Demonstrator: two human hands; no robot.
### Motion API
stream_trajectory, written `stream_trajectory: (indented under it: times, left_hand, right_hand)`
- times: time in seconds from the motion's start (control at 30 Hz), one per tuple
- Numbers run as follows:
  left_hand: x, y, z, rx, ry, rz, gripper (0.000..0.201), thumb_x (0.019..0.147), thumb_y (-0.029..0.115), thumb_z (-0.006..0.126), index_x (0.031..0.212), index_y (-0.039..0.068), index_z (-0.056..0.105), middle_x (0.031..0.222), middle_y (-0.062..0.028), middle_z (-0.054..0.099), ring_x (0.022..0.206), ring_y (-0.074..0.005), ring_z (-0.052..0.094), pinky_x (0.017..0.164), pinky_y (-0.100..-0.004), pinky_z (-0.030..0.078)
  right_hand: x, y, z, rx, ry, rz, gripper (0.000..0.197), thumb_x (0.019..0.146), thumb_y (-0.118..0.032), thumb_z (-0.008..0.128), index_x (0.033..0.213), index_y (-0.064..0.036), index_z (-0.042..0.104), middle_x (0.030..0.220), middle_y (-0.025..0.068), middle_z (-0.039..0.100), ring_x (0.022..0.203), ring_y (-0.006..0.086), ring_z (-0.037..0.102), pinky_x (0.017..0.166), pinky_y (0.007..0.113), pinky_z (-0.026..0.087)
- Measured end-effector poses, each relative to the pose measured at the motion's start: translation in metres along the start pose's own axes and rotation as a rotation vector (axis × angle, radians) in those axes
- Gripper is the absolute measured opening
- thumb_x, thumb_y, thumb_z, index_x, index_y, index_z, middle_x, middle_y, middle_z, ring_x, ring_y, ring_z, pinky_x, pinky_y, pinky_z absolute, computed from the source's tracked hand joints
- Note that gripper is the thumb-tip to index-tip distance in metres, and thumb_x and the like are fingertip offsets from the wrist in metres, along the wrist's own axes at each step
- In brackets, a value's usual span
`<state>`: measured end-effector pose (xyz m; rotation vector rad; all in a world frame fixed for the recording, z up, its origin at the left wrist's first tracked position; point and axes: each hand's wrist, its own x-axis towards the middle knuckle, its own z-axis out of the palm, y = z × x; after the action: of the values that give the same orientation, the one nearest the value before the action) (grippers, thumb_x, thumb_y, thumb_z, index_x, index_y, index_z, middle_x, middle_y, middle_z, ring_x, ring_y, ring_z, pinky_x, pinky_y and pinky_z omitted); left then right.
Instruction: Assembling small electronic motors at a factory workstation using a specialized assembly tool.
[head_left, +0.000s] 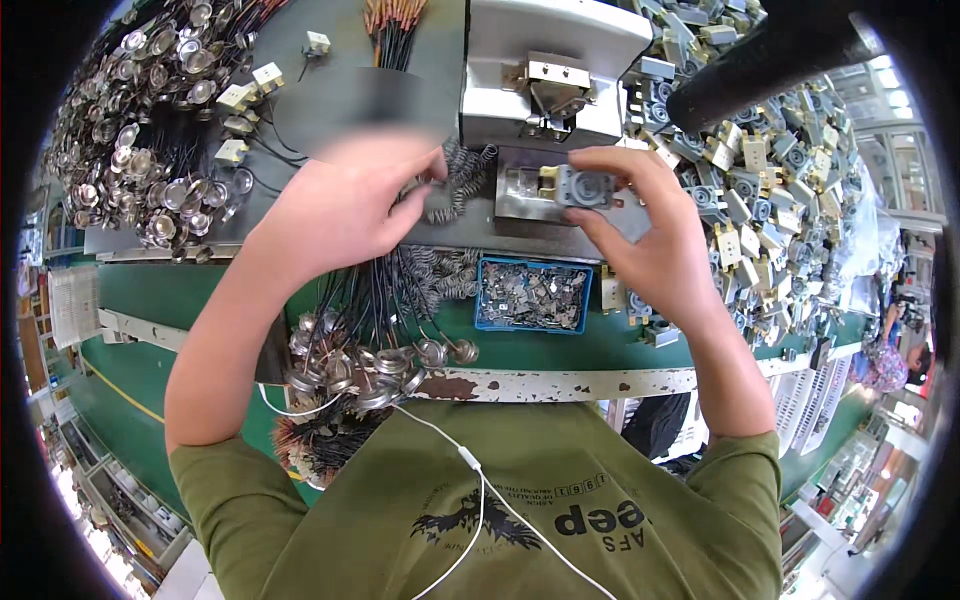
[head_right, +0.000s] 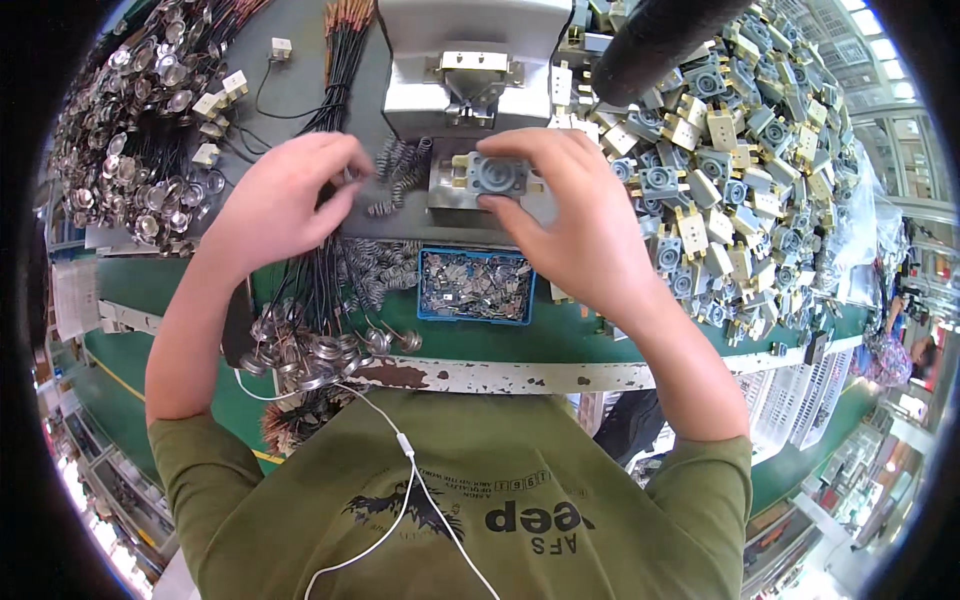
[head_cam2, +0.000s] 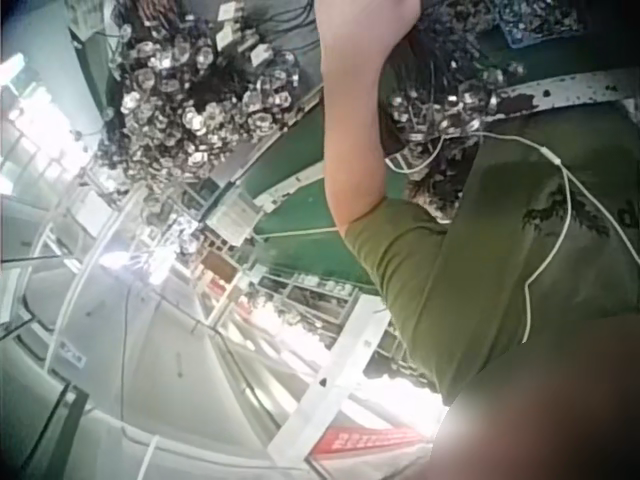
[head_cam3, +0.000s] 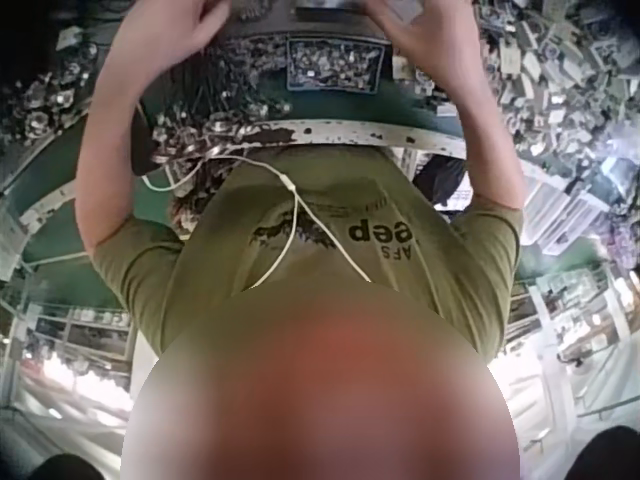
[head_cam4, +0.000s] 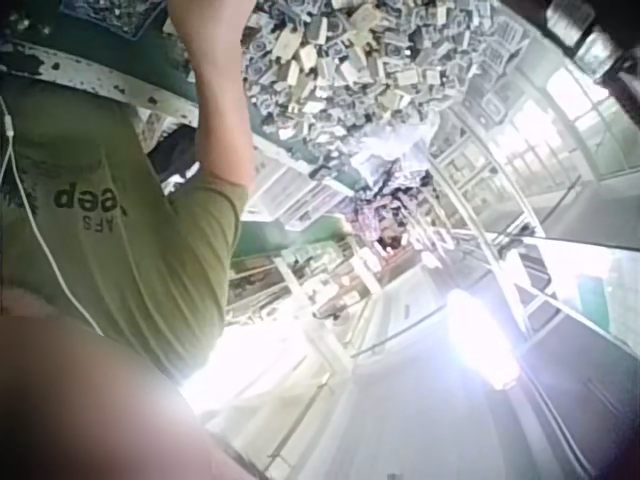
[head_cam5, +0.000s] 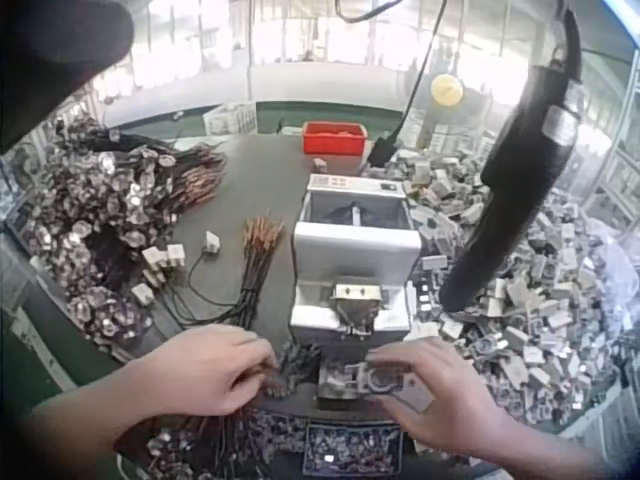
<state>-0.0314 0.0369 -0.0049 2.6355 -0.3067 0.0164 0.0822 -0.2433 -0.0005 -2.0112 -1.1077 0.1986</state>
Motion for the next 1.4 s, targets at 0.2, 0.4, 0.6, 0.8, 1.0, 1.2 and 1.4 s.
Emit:
stream_trajectory:
  times: [0.2, 0.4, 0.6, 0.8, 1.0, 1.2, 1.4]
  left_hand:
    - [-0.004, -0.005, -0.018, -0.146, 0.247, -0.037, 0.018, 0.088, 0.005, 0.066, 0.106, 0.003, 0.065, 0.096, -0.0110, 0.068, 0.087, -0.0240, 0.068, 0.075, -0.0347, 0.051]
    - [-0.010, -0.013, -0.019, -0.164, 0.296, -0.029, 0.020, 0.092, 0.006, 0.066, 0.112, 0.005, 0.068, 0.096, -0.0046, 0.070, 0.087, -0.0159, 0.066, 0.073, -0.0292, 0.048]
    - [-0.015, -0.013, -0.024, -0.102, 0.276, -0.020, 0.024, 0.096, 0.003, 0.064, 0.120, 0.005, 0.071, 0.104, 0.0002, 0.068, 0.088, -0.0079, 0.058, 0.076, -0.0234, 0.045]
    - [-0.027, -0.017, -0.027, -0.121, 0.285, -0.123, 0.031, 0.099, 0.002, 0.061, 0.129, 0.005, 0.067, 0.098, 0.0024, 0.061, 0.080, -0.0048, 0.051, 0.074, -0.0215, 0.043]
    - [-0.034, -0.017, -0.036, -0.197, 0.396, -0.166, 0.027, 0.097, 0.004, 0.063, 0.122, 0.007, 0.071, 0.092, 0.0009, 0.058, 0.077, -0.0061, 0.052, 0.065, -0.0227, 0.042]
    - [-0.027, -0.012, -0.042, -0.155, 0.295, -0.105, 0.024, 0.101, 0.003, 0.057, 0.122, 0.001, 0.068, 0.105, -0.0026, 0.065, 0.090, -0.0076, 0.058, 0.077, -0.0246, 0.047]
    - [-0.034, -0.006, -0.040, -0.235, 0.347, -0.226, 0.019, 0.098, 0.007, 0.062, 0.115, 0.002, 0.067, 0.100, -0.0044, 0.069, 0.089, -0.0132, 0.066, 0.072, -0.0271, 0.051]
  right_hand:
    - [0.006, 0.014, 0.031, -0.252, -0.057, -0.137, 0.033, 0.088, -0.005, 0.075, 0.121, -0.0061, 0.068, 0.121, 0.0131, 0.071, 0.108, 0.0346, 0.067, 0.093, 0.043, 0.054]
    - [0.008, 0.022, 0.039, -0.384, 0.022, -0.230, 0.032, 0.087, -0.005, 0.075, 0.118, -0.0062, 0.069, 0.117, 0.0113, 0.071, 0.106, 0.0331, 0.067, 0.089, 0.041, 0.055]
    - [0.005, 0.023, 0.031, -0.467, 0.011, -0.235, 0.029, 0.087, -0.005, 0.075, 0.116, -0.0071, 0.072, 0.112, 0.0096, 0.072, 0.101, 0.0308, 0.067, 0.086, 0.042, 0.055]
    - [0.001, 0.028, 0.034, -0.520, 0.039, -0.256, 0.037, 0.086, -0.003, 0.075, 0.122, -0.0094, 0.072, 0.122, 0.0082, 0.071, 0.105, 0.0307, 0.066, 0.090, 0.042, 0.055]
    - [-0.020, -0.014, 0.050, -0.325, 0.040, -0.265, 0.043, 0.082, -0.002, 0.074, 0.125, -0.0085, 0.069, 0.107, 0.0105, 0.071, 0.096, 0.0309, 0.067, 0.085, 0.043, 0.054]
    - [-0.022, -0.058, 0.104, -0.204, -0.247, -0.206, 0.050, 0.085, -0.007, 0.073, 0.133, -0.0075, 0.060, 0.085, 0.0092, 0.061, 0.085, 0.0311, 0.065, 0.075, 0.044, 0.052]
    - [0.000, -0.065, 0.014, 0.210, -0.472, 0.226, 0.057, 0.087, -0.002, 0.067, 0.142, -0.0106, 0.055, 0.094, 0.0142, 0.069, 0.072, 0.0336, 0.067, 0.070, 0.042, 0.056]
